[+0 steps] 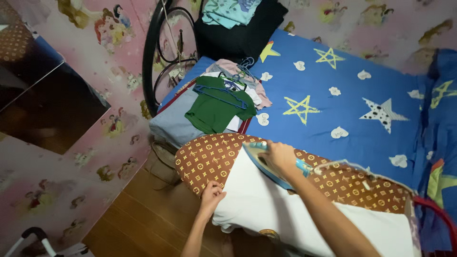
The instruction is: The person irons a white t-shirt on an ironing board, smoothing it out and flipping it to press both sides. They then place the shirt on a hanger and proceed to iron a second white t-shirt with a graphic print, repeating the same process before hanging it.
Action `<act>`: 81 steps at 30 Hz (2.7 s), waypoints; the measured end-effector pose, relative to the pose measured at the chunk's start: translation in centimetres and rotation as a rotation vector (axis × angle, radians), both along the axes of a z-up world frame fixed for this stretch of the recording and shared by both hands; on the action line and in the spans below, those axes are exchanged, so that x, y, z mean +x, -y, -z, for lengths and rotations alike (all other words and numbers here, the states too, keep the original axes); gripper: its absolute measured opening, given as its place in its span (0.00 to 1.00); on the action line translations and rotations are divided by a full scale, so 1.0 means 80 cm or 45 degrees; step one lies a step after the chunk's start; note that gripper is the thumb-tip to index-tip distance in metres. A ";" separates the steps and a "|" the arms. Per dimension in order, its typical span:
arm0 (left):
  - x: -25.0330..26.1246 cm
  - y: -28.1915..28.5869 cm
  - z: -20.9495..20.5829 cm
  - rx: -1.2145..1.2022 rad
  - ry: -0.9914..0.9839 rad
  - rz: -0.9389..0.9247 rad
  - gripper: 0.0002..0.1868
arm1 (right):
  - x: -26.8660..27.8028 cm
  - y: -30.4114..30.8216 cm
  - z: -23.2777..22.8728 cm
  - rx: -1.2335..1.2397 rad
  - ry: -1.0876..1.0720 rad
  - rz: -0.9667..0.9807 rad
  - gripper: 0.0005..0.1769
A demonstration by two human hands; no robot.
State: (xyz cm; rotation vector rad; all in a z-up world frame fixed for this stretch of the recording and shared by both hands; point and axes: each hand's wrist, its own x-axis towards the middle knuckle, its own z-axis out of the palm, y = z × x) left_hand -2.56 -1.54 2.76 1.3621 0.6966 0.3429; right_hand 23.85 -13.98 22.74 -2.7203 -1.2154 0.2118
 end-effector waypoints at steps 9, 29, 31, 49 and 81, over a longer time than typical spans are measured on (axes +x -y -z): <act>0.002 -0.001 0.035 -0.060 0.108 -0.008 0.17 | -0.008 0.034 -0.007 -0.266 -0.033 -0.463 0.27; 0.006 0.001 -0.003 -0.044 -0.160 -0.019 0.15 | 0.024 0.019 -0.027 -0.181 -0.153 -0.100 0.31; 0.002 0.002 0.003 -0.054 -0.111 -0.019 0.16 | 0.015 0.037 -0.027 -0.327 -0.058 -0.390 0.33; 0.002 -0.005 0.032 0.043 0.027 0.008 0.11 | 0.013 0.057 0.026 -0.201 0.112 -0.463 0.34; 0.007 -0.042 -0.005 0.540 -0.676 -0.106 0.28 | 0.191 0.686 0.078 -0.305 -0.005 1.407 0.43</act>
